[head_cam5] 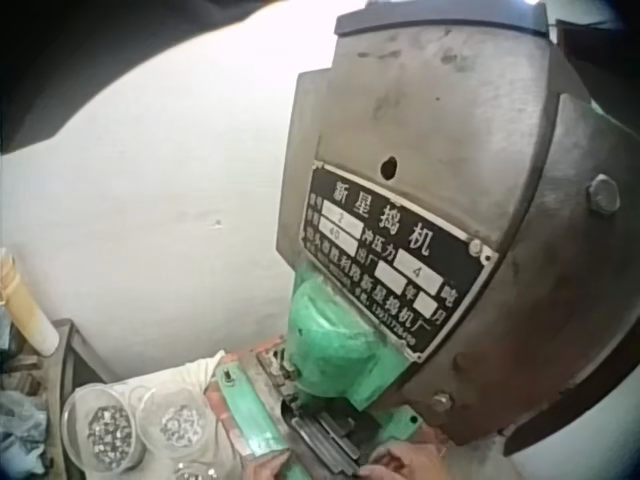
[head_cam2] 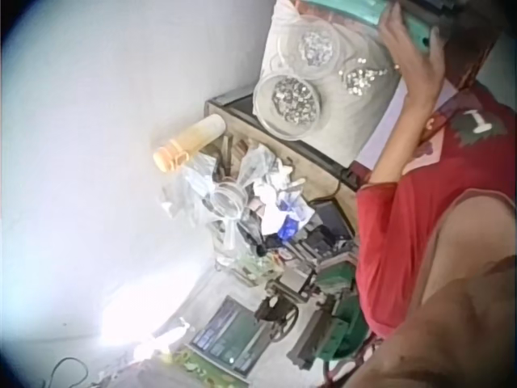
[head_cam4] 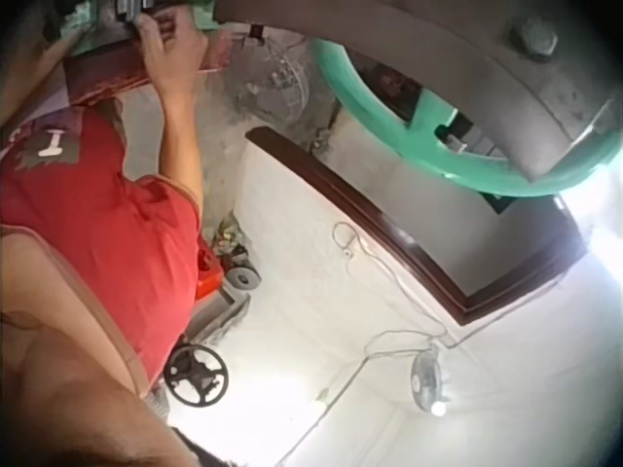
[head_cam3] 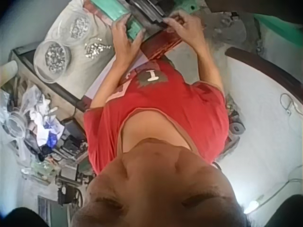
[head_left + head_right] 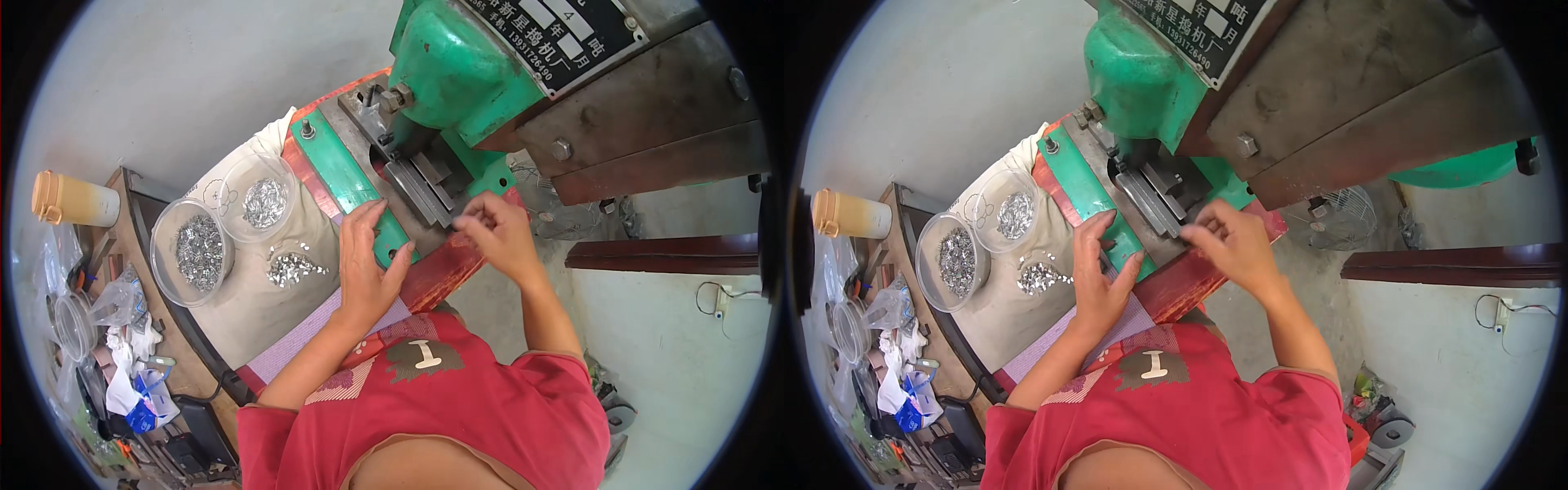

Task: The person inserts small metal pieces into the slots of a metal bar by hand, places the loaded bar into a mechanical press machine to press it, and continues assembling metal pieces into the bar.

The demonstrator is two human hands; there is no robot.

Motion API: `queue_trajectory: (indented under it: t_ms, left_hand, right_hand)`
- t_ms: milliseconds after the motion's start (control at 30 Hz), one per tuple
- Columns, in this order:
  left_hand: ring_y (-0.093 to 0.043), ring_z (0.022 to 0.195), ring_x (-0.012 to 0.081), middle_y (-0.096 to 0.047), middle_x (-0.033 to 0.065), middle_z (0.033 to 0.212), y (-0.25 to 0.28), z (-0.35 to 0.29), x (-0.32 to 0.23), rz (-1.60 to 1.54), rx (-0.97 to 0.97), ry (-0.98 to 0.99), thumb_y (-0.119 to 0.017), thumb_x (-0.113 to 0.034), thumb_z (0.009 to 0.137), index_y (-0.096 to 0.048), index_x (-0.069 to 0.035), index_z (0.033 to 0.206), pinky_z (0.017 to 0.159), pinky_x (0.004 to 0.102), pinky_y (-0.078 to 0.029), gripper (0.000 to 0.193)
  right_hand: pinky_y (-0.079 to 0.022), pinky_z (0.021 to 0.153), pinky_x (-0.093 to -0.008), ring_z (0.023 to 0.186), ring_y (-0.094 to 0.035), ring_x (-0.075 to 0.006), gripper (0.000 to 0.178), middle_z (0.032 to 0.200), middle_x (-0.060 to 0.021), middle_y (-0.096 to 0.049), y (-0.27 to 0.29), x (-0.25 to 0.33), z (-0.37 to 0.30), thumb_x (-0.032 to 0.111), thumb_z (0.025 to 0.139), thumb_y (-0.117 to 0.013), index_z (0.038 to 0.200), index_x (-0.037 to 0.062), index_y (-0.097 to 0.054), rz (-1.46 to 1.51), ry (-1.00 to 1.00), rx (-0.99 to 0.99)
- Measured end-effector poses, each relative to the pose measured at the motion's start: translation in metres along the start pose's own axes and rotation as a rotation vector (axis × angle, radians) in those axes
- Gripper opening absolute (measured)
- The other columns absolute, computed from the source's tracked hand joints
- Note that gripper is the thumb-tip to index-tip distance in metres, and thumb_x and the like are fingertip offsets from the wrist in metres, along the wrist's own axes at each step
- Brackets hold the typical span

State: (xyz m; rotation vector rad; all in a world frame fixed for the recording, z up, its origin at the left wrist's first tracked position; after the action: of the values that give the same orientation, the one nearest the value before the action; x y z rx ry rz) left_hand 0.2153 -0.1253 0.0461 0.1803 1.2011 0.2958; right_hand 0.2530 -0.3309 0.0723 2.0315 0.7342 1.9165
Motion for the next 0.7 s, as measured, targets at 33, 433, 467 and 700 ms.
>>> queue_trajectory:
  t_ms: [33, 433, 467, 700]
  left_hand:
    - [-0.052, 0.117, 0.0386, -0.053, 0.0217, 0.127, -0.001, -0.001, 0.0, -0.012, 0.006, 0.006, -0.076, -0.005, 0.078, -0.048, 0.002, 0.133, 0.1, 0.0439, -0.042, 0.062]
    - [-0.06, 0.11, 0.0244, -0.059, 0.0153, 0.123, -0.012, -0.024, 0.001, -0.152, 0.109, 0.156, -0.071, 0.001, 0.084, -0.054, 0.001, 0.128, 0.087, 0.0325, -0.053, 0.048]
    - [-0.062, 0.109, 0.0227, -0.061, 0.0145, 0.121, -0.015, -0.026, 0.004, -0.193, 0.16, 0.198, -0.07, 0.002, 0.085, -0.056, 0.002, 0.127, 0.088, 0.0317, -0.053, 0.043]
    - [-0.063, 0.113, 0.0203, -0.062, 0.0128, 0.123, -0.004, -0.037, 0.008, -0.443, 0.167, 0.34, -0.065, 0.005, 0.09, -0.057, 0.002, 0.127, 0.095, 0.0313, -0.052, 0.038]
  right_hand:
    - [-0.047, 0.052, -0.0223, 0.061, -0.062, -0.0051, 0.018, 0.069, -0.0034, -0.065, -0.003, 0.007, -0.007, 0.011, 0.087, -0.075, 0.091, -0.0005, -0.062, -0.139, 0.141, -0.051]
    - [-0.048, 0.05, -0.0406, 0.058, -0.064, -0.0275, 0.024, 0.072, -0.0115, -0.059, -0.026, 0.02, -0.02, 0.018, 0.086, -0.074, 0.096, 0.0041, -0.057, -0.509, 0.441, -0.194]
    - [-0.048, 0.049, -0.0395, 0.056, -0.062, -0.0263, 0.022, 0.07, -0.011, -0.058, -0.024, 0.02, -0.024, 0.015, 0.085, -0.074, 0.093, 0.004, -0.057, -0.493, 0.463, -0.225]
    - [-0.047, 0.048, -0.0325, 0.052, -0.06, -0.0215, 0.014, 0.069, -0.0088, -0.059, -0.008, 0.013, -0.065, 0.008, 0.077, -0.073, 0.082, 0.0037, -0.061, -0.422, 0.504, -0.383]
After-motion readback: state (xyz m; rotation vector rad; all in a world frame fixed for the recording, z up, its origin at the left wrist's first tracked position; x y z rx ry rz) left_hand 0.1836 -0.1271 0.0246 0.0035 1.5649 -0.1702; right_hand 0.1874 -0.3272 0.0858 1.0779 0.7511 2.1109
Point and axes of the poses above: each hand's wrist, its own z-axis towards the middle knuckle, its own y-axis out of the back of the hand, x = y × z, the point moved 6 cm from there along z, towards the middle knuckle
